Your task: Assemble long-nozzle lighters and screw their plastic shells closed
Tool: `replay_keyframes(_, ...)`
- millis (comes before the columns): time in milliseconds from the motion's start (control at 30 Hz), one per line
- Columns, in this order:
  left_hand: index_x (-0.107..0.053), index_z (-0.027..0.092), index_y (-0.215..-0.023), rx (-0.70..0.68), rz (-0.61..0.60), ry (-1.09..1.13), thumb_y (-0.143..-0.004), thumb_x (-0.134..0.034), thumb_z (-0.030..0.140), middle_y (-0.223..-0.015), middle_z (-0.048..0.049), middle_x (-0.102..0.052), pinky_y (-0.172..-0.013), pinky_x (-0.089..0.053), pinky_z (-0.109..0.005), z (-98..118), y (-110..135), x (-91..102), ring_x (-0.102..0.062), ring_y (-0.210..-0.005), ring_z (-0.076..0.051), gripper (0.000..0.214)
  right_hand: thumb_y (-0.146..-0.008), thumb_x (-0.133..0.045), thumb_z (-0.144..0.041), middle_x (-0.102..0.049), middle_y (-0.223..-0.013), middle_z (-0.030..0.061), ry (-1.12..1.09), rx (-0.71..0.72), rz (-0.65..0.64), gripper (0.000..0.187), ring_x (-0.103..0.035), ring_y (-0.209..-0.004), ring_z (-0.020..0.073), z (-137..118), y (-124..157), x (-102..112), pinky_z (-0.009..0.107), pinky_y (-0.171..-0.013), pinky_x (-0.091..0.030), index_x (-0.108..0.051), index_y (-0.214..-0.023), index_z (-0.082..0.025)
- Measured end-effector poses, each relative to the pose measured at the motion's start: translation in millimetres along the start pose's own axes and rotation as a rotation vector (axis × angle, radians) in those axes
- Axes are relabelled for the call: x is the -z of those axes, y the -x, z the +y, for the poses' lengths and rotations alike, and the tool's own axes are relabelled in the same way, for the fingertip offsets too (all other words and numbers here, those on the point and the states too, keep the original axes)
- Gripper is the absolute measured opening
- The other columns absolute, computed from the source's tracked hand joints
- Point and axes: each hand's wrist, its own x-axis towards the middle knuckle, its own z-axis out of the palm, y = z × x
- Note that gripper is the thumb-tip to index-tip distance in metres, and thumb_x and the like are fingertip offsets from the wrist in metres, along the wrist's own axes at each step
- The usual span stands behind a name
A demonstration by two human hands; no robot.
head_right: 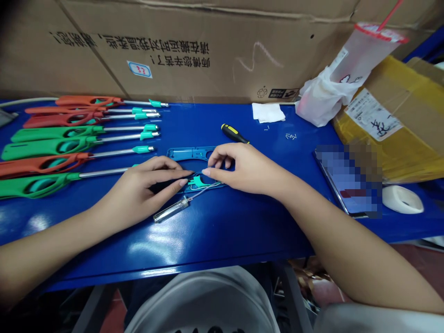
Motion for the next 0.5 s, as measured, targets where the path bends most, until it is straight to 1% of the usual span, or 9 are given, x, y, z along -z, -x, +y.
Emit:
replay_keyframes(100, -0.078, 0.02, -0.123, -0.007, -0.006, 0.006, -0.103, -0.062, 0.035, -0.11, -0.0078, -0.072, -0.081, -0.06, -0.029, 1, 0, 4.4, -0.07, -0.093, -0.018, 0.029, -0.089, -0.071, -0.041, -0.075, -0.092, 0.0033, 0.091, 0.0, -0.066, 0.02, -0.063, -0.084, 0.0191, -3, 4, 15, 0.034, -0.078, -0.049, -0.075, -0.091, -0.022)
replay_keyframes(200, -0.078, 0.02, -0.123, -0.069, -0.018, -0.011, -0.102, -0.064, 0.034, -0.111, -0.0087, -0.075, -0.089, -0.06, -0.032, 1, 0, 7.7, -0.071, -0.099, -0.02, 0.029, -0.088, -0.07, -0.035, -0.077, -0.095, 0.0026, 0.173, 0.027, -0.179, 0.013, -0.066, -0.087, 0.0197, -4, 8, 28, 0.034, -0.08, -0.05, -0.075, -0.09, -0.023)
replay_keyframes(300, -0.076, 0.019, -0.13, -0.136, -0.031, -0.027, -0.102, -0.064, 0.031, -0.116, -0.0102, -0.076, -0.096, -0.06, -0.035, 0, 1, 9.5, -0.071, -0.104, -0.022, 0.032, -0.09, -0.068, -0.03, -0.077, -0.1, 0.0022, 0.236, 0.079, -0.266, 0.01, -0.068, -0.091, 0.0195, -2, 11, 36, 0.034, -0.082, -0.05, -0.074, -0.093, -0.024)
replay_keyframes(400, -0.072, 0.017, -0.136, -0.216, -0.073, -0.048, -0.102, -0.064, 0.029, -0.126, -0.0126, -0.074, -0.1, -0.059, -0.037, -1, 1, 11.0, -0.07, -0.111, -0.024, 0.036, -0.091, -0.069, -0.032, -0.077, -0.102, 0.0025, 0.259, 0.09, -0.287, 0.013, -0.068, -0.09, 0.0191, 1, 12, 38, 0.033, -0.081, -0.051, -0.074, -0.099, -0.023)
replay_keyframes(500, -0.069, 0.017, -0.139, -0.261, -0.124, -0.06, -0.104, -0.062, 0.028, -0.137, -0.0132, -0.071, -0.105, -0.057, -0.04, -3, 1, 11.2, -0.067, -0.12, -0.025, 0.037, -0.091, -0.069, -0.031, -0.076, -0.1, 0.0022, 0.228, 0.096, -0.259, 0.012, -0.067, -0.087, 0.0177, 3, 11, 37, 0.032, -0.079, -0.051, -0.073, -0.098, -0.022)
